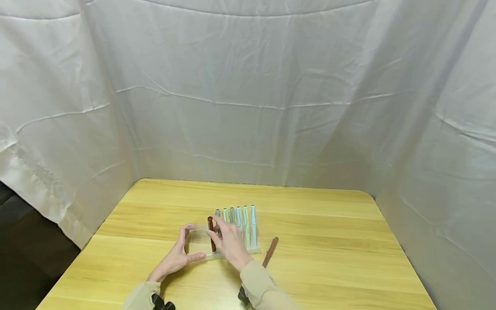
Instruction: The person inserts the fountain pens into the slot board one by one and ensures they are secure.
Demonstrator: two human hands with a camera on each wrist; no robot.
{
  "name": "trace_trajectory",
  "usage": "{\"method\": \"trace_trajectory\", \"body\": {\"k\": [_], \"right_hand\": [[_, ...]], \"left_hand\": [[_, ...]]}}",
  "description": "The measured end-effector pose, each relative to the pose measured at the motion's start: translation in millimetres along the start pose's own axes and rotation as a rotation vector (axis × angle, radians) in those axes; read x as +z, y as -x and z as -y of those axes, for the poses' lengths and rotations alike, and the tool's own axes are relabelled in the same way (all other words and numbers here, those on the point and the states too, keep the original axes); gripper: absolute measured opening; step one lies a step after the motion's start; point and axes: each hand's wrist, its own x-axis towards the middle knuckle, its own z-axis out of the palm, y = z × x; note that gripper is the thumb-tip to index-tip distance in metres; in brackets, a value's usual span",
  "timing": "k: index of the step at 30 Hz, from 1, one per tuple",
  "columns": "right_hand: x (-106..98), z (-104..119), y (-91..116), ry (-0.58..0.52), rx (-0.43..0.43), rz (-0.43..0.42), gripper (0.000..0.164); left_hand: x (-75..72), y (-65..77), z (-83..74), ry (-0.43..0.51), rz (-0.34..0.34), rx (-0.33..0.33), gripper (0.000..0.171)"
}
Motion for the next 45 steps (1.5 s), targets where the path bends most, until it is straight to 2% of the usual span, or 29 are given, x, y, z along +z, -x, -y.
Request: {"method": "trace_trajectory", "body": {"k": [7, 13, 16, 21, 26, 32, 39, 45], "right_hand": [[4, 2, -2, 0.133, -0.069, -0.025, 0.053], [3, 3, -5, 0.167, -0.098, -0.042, 0.053], [2, 3, -8, 0.199, -0.084, -0.023, 0.056], [0, 3, -13, 0.272, -0.014, 0.053, 0.059], [0, 2, -15, 0.289, 0.034, 0.108, 0.061], [1, 2, -16, 0.289, 0.051, 0.121, 0.060], [1, 4, -16, 0.303, 0.058, 0.125, 0.061], [1, 3, -16, 0.303, 0.053, 0.122, 0.061]], "left_hand": [[0.3, -1.2, 0.2, -0.002, -0.003, 0.020, 0.092], [0.1, -2.1, -0.7, -0.004, 0.005, 0.006, 0.094], [0.1, -2.0, -0.6, -0.008, 0.001, -0.001, 0.094], [0.0, -1.0, -0.8, -0.006, -0.001, 0.004, 0.094], [0.6, 0.0, -0.8, 0.000, 0.001, 0.001, 0.094], [0.9, -0.2, -1.1, 0.010, -0.002, -0.003, 0.093], [0.4, -0.3, -1.1, 0.004, -0.002, 0.025, 0.092], [0.4, 0.3, -1.3, 0.005, -0.004, 0.011, 0.091]]}}
